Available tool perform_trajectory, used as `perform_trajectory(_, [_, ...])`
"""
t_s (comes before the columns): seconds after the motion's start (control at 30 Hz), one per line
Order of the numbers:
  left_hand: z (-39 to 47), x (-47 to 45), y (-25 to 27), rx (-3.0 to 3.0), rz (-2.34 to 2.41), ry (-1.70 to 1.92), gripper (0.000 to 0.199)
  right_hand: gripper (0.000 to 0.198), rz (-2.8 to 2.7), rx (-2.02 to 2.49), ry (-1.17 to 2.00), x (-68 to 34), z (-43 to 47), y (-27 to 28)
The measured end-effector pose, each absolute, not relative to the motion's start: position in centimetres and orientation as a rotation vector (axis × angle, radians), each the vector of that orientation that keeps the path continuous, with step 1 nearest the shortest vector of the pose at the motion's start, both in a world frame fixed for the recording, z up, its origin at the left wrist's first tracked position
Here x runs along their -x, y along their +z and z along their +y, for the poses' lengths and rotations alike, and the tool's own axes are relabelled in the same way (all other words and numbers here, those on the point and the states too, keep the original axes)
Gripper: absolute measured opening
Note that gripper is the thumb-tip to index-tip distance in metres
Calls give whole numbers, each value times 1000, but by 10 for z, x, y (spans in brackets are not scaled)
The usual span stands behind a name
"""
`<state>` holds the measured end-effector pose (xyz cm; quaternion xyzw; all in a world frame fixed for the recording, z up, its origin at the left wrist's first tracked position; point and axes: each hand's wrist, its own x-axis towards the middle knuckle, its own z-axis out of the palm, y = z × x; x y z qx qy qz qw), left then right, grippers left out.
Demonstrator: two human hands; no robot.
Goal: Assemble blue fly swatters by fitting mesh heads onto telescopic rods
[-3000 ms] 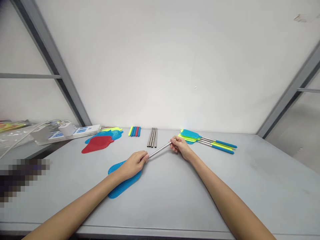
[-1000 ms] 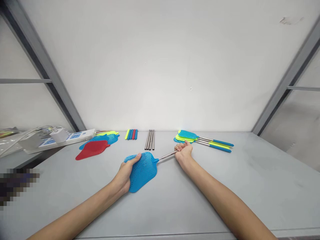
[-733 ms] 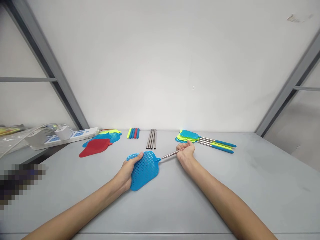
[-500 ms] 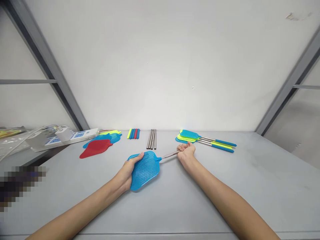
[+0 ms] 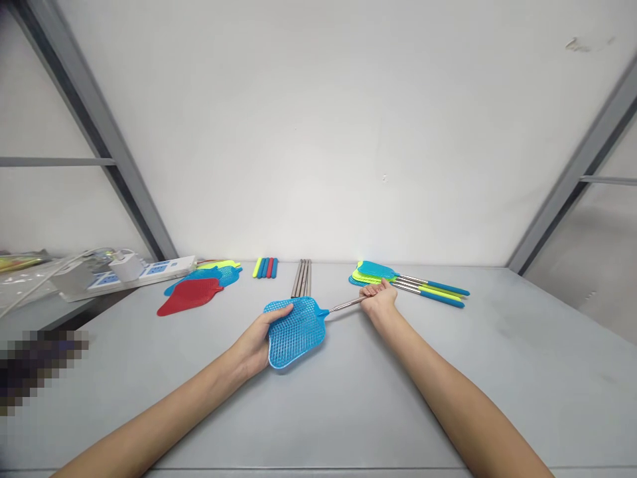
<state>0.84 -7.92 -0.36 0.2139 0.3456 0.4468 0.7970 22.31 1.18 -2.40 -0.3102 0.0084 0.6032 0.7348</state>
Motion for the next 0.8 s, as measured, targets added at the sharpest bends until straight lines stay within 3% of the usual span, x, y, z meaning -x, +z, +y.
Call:
perform_trajectory(0.17, [-83,-11,-6,-476,699,919,35,37,19,588,1348,-225,7,-14])
perform_trajectory(0.8, [-75,-6,-21,-448,626,861,34,35,26,526,1385,-214,-1,-15])
